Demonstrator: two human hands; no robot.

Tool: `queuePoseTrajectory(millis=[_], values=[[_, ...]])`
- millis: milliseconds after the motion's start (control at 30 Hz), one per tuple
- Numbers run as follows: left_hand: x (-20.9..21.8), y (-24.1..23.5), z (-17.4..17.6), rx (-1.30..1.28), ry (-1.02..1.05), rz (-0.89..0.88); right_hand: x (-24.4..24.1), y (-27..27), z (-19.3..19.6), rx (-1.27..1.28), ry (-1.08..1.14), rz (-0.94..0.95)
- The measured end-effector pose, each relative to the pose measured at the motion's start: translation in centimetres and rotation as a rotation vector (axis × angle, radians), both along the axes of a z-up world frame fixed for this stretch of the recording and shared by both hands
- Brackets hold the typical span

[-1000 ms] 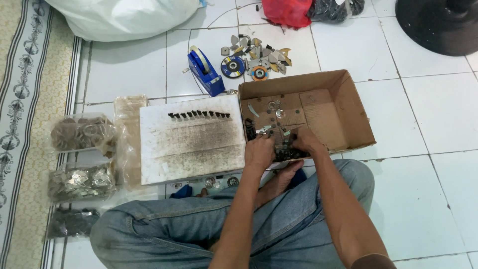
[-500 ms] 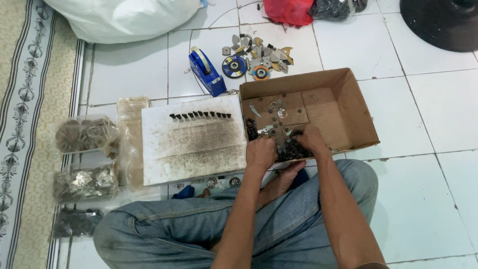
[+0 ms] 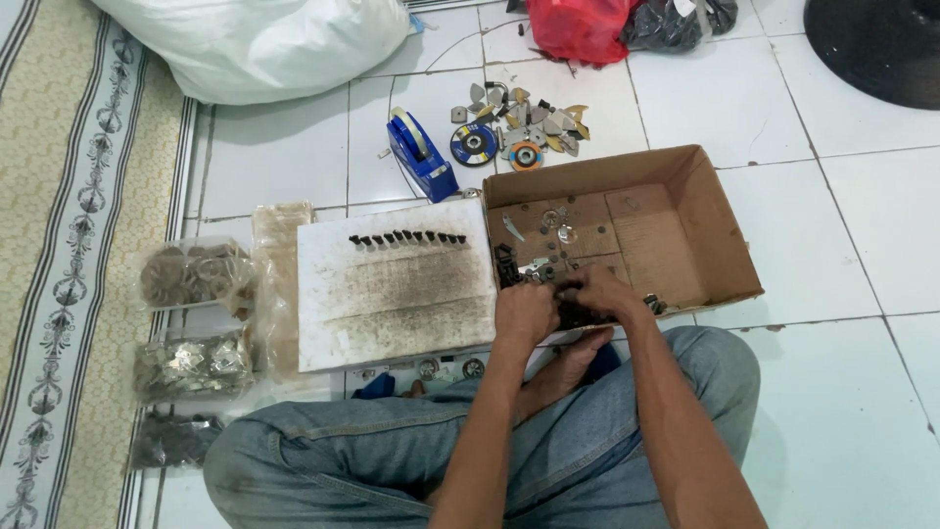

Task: Organizing small metal hinges by picking them from a box and placing them into a template board.

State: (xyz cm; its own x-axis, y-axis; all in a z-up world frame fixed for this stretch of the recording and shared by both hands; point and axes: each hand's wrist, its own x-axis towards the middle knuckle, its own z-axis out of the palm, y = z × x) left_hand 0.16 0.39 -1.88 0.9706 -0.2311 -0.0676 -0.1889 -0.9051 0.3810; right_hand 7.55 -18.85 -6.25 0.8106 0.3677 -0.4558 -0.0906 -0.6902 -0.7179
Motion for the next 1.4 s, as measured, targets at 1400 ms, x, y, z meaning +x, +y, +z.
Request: queuePoseTrajectory(millis=[1400], values=[[-0.1,-1.0,4.0,-0.288,-0.056,0.359,2.4,6.1,2.5,0.390,-0.020,-0.461]])
